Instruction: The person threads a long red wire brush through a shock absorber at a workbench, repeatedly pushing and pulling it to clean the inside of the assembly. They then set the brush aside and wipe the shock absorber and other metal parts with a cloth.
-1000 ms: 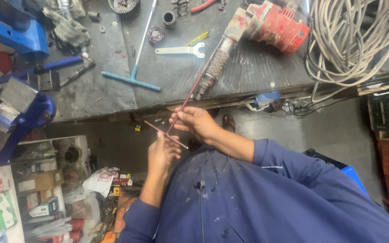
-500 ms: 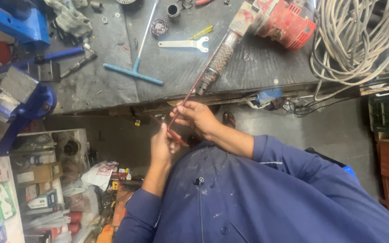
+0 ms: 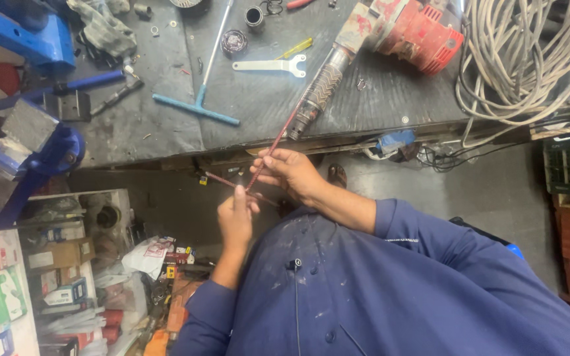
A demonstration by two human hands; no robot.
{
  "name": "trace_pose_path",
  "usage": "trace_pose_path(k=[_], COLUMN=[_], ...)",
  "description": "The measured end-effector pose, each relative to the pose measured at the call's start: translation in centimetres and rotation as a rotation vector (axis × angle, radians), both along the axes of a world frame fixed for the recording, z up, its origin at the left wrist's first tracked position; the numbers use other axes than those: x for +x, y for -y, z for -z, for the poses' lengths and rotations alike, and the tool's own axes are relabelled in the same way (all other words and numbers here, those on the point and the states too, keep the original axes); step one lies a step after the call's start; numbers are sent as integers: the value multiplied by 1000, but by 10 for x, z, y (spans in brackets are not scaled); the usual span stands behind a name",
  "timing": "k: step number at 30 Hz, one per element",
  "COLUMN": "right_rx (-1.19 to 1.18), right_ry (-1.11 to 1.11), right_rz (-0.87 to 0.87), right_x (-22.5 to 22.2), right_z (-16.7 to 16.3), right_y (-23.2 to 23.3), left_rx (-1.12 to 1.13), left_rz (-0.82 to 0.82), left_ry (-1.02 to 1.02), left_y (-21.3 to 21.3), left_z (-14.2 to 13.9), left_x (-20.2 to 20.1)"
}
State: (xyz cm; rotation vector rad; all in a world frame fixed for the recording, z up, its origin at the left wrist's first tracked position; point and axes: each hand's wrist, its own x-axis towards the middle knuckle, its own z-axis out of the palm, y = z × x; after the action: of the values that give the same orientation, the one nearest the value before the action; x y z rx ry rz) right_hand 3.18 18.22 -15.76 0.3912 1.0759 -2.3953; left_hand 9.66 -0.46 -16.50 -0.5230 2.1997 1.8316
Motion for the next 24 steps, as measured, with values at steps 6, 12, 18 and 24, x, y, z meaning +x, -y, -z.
trace_pose_path(k=[6,12,18,24], right_rx=[10,-20,55,6], right_ry=[8,29,12,-5], right_rz=[-11,-2,-22,-20], right_x=[-1,-4,-3,-3], right_z=[0,-2,0,6], right_y=[0,0,-2,-5], left_rx=[285,-739,670,-70], left_rz=[-75,117,-76,-103], left_ry=[128,-736,415,-110], left_y=[5,1,1,4], left_z=[-18,-58,-3,-20], left_x=[-7,-4,-21,-6])
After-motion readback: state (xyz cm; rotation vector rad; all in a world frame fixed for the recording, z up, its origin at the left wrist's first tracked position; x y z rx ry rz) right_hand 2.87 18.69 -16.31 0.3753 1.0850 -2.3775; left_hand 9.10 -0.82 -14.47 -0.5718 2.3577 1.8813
